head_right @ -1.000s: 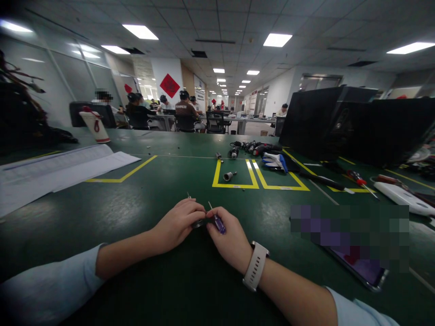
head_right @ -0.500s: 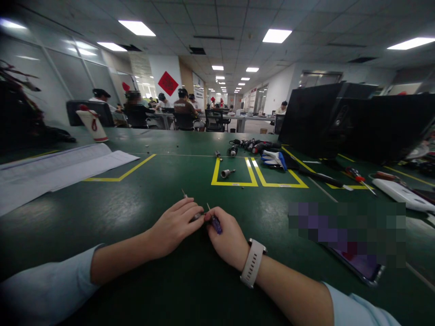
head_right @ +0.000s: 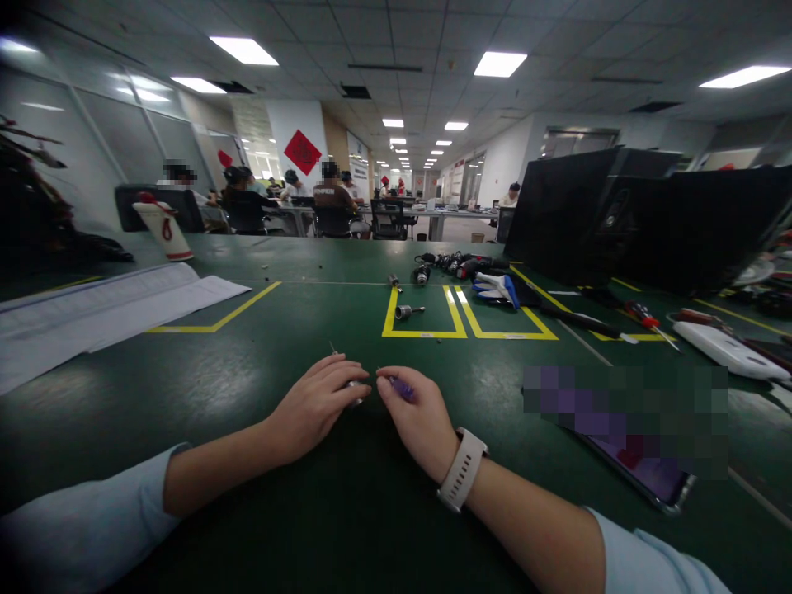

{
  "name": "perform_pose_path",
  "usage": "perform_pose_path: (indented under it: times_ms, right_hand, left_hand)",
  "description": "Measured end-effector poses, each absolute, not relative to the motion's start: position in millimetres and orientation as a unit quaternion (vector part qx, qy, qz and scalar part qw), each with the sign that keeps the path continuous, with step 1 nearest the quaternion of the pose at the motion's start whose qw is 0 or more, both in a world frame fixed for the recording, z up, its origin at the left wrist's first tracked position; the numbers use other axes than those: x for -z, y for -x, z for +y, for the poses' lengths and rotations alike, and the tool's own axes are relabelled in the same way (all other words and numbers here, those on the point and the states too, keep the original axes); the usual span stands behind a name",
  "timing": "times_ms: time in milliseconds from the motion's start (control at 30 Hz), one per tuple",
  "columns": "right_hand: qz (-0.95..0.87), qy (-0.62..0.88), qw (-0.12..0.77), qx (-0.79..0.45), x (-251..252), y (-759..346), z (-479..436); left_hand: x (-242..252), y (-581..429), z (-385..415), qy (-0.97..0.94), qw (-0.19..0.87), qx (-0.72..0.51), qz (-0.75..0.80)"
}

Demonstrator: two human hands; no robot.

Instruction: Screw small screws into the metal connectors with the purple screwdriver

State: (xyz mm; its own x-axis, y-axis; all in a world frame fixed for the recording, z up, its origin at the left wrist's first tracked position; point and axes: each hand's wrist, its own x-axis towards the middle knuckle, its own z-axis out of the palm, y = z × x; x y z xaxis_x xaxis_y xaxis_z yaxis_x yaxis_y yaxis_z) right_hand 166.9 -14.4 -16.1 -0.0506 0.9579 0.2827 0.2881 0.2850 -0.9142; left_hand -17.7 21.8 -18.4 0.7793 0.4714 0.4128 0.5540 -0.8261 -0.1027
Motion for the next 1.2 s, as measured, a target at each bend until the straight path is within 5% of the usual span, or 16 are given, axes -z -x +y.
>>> perform_pose_path:
  times_ms: [267, 433, 1200]
  right_hand:
    - [-0.581, 0.503, 0.507, -0.391, 3.9, -183.4, -11.8]
    - [-0.599, 0.528, 0.499, -0.337, 7.2, -187.1, -8.7]
    - [-0.642, 0.523, 0.421, -0.371, 3.6, -183.0, -11.8]
  left_hand:
    - [33.3, 20.8, 38.8, 0.785, -0.221, 0.388, -0.429]
    - [39.7, 19.9, 44.9, 0.707, -0.395, 0.405, -0.424]
    - [39.8, 20.3, 44.3, 0.697, -0.415, 0.4, -0.426]
